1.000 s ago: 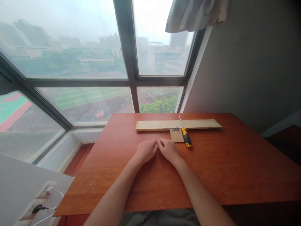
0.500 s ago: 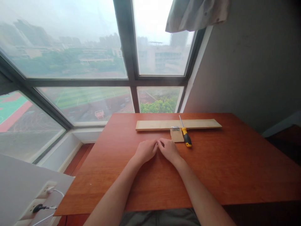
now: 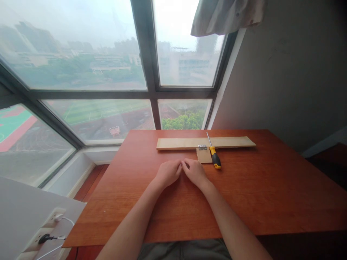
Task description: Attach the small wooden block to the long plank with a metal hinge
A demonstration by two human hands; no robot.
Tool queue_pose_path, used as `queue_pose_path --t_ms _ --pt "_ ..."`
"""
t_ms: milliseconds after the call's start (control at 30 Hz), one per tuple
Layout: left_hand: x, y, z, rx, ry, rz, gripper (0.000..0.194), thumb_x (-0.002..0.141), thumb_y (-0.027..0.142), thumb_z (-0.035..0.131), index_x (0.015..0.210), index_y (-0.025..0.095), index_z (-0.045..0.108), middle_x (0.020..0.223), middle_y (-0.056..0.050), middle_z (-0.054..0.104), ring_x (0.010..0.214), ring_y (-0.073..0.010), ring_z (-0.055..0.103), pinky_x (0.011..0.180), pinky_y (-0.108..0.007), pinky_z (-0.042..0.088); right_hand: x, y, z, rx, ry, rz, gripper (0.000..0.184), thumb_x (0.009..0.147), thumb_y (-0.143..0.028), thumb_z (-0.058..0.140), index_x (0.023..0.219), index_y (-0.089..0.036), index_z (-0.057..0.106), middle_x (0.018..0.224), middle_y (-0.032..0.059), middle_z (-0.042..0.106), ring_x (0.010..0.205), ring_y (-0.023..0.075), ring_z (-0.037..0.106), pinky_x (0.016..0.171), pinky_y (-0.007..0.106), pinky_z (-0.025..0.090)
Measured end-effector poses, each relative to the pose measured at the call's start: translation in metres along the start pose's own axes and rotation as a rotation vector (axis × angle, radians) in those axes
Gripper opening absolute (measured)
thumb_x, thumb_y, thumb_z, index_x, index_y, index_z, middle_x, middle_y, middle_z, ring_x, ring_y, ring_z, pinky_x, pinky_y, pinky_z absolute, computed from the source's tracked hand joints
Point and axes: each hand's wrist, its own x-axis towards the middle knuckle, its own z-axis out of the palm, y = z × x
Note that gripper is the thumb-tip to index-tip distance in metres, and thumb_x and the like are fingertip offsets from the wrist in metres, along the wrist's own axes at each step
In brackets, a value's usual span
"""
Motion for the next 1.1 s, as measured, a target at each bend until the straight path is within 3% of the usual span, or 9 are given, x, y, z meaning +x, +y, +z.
queue_pose_path --t_ms 1100 --pt "0.0000 -0.0003 -0.0002 -0.011 -0.009 0.006 0.031 0.099 0.032 0.034 0.096 0.022 0.063 0.095 -0.009 0.072 0.085 -0.0237 0.068 0.072 -0.030 0.047 -0.0005 -0.0012 -0.0018 0.003 -0.006 0.002 0.029 0.095 -0.029 0.045 0.073 -0.022 0.061 0.076 0.0044 0.070 0.070 0.0161 0.058 0.061 0.026 0.029"
